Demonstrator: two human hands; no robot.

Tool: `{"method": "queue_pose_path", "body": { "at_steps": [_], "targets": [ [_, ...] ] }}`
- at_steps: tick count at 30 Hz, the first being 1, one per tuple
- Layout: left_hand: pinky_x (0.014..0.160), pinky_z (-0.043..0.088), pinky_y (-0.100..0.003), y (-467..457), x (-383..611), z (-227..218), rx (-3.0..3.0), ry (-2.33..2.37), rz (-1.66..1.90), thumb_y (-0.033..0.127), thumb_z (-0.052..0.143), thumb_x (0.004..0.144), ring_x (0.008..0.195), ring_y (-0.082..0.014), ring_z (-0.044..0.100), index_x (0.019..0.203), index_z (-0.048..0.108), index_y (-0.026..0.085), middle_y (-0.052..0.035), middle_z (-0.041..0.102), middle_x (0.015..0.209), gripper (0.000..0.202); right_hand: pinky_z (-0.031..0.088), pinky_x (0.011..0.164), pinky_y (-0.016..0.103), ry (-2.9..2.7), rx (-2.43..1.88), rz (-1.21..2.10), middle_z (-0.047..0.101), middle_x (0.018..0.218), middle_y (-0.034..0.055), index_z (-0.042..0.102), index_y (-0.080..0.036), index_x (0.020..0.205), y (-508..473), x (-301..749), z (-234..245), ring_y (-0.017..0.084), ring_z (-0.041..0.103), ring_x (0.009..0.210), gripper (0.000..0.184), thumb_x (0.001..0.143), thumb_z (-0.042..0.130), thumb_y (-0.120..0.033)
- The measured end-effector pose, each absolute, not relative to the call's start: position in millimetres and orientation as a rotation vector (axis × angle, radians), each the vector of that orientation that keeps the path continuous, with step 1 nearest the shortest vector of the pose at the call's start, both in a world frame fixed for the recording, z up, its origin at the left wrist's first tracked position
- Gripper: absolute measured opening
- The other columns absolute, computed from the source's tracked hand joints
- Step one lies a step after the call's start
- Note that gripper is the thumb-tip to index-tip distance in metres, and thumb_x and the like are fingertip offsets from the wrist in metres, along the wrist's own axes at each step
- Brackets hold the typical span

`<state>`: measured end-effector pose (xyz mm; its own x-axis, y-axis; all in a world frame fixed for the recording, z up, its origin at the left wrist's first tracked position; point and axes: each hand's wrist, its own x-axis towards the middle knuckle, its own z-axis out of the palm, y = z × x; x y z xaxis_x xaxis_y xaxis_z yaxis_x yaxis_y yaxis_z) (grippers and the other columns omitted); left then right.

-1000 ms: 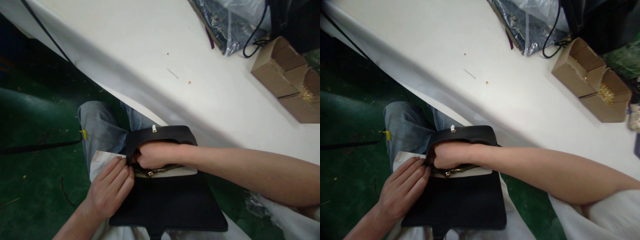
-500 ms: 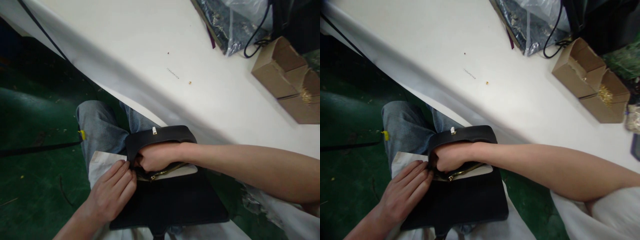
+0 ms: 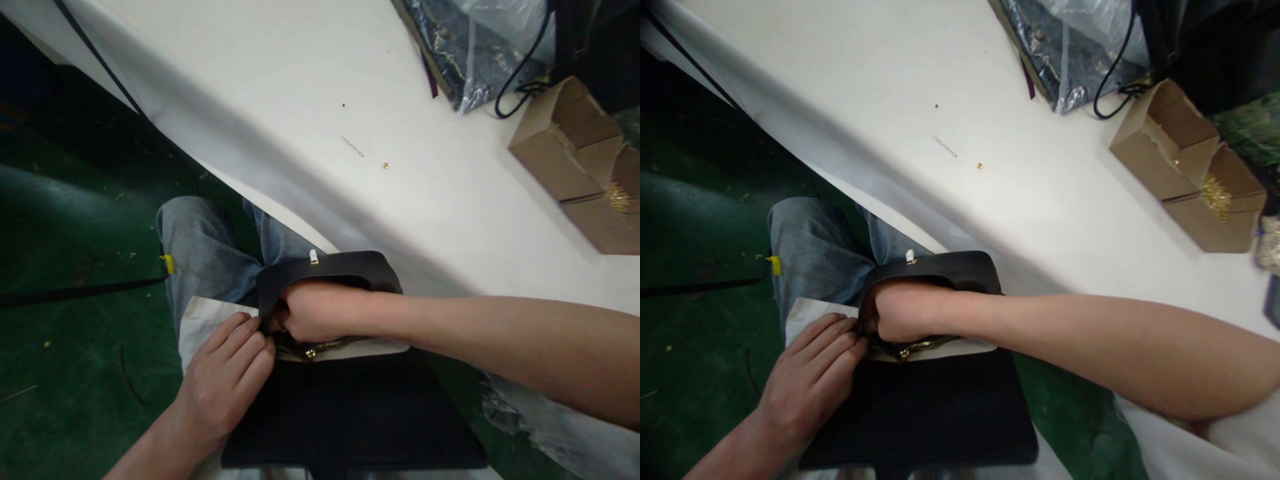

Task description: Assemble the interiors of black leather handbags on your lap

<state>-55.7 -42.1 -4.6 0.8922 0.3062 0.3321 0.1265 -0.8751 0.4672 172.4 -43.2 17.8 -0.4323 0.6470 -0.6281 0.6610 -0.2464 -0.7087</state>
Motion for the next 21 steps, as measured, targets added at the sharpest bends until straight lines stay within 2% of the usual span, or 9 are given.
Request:
{"method": "queue_pose_path", "body": {
  "at_steps": [3, 6, 10, 14, 17, 21],
  "targets": [
    [0.104, 0.054, -0.042, -42.6, -45.4, 11.8, 2.423, 0.394, 0.491, -0.001, 0.041, 0.107, 0.088, -0.0213, 0.067, 0.1, 0.065, 0.017, -0.0045, 0.069, 0.086, 0.03, 0.041, 0.061, 0.027, 1.834, 1.735, -1.836, 0.08, 0.083, 0.008, 0.077, -0.012, 0.087, -50.5, 177.1, 38.0, 0.016, 0.061, 0.067, 0.014, 0.089, 0.065, -0.004],
    [0.097, 0.052, -0.041, -37.5, -33.4, 20.7, 2.334, 0.433, 0.428, -0.003, 0.046, 0.103, 0.079, -0.0189, 0.064, 0.096, 0.061, 0.02, -0.0007, 0.067, 0.083, 0.029, 0.045, 0.065, 0.023, 1.7, 1.813, -2.068, 0.08, 0.085, 0.002, 0.075, -0.015, 0.083, -60.3, 185.8, 46.6, 0.015, 0.065, 0.072, 0.022, 0.085, 0.062, 0.002],
    [0.076, 0.049, -0.04, -38.3, -22.8, 15.8, 2.36, 0.581, 0.362, 0.006, 0.058, 0.096, 0.074, -0.0234, 0.067, 0.097, 0.06, 0.024, 0.0007, 0.071, 0.083, 0.018, 0.047, 0.067, 0.022, 1.475, 1.92, -2.262, 0.077, 0.079, -0.002, 0.077, -0.016, 0.082, -75.3, 196.2, 36.1, 0.013, 0.063, 0.071, 0.021, 0.089, 0.063, -0.002],
    [0.058, 0.044, -0.036, -55.7, -22.1, 12.7, 2.271, 0.725, 0.252, 0.007, 0.058, 0.09, 0.064, -0.0224, 0.071, 0.101, 0.056, 0.027, 0.0034, 0.071, 0.081, 0.023, 0.051, 0.076, 0.023, 1.502, 1.936, -2.346, 0.084, 0.093, 0.0015, 0.083, -0.015, 0.091, -89.4, 198.5, 28.3, 0.017, 0.071, 0.084, 0.021, 0.09, 0.065, -0.003],
    [0.055, 0.042, -0.036, -67.1, -24.5, 18.7, 2.325, 0.761, 0.217, 0.005, 0.055, 0.093, 0.06, -0.0223, 0.07, 0.102, 0.053, 0.027, 0.0038, 0.071, 0.08, 0.024, 0.052, 0.081, 0.025, 1.621, 1.909, -2.324, 0.086, 0.098, 0.0033, 0.083, -0.014, 0.095, -95.2, 198.2, 33.6, 0.019, 0.074, 0.09, 0.026, 0.091, 0.061, -0.001],
    [0.056, 0.043, -0.037, -76.7, -25.3, 27.3, 2.48, 0.803, 0.332, 0.009, 0.053, 0.102, 0.058, -0.0217, 0.066, 0.103, 0.053, 0.025, 0.0016, 0.067, 0.076, 0.016, 0.052, 0.085, 0.026, 1.799, 1.809, -2.276, 0.086, 0.1, 0.0047, 0.082, -0.014, 0.093, -96.1, 201.5, 47.9, 0.019, 0.074, 0.091, 0.031, 0.093, 0.056, 0.003]
  ]
}}
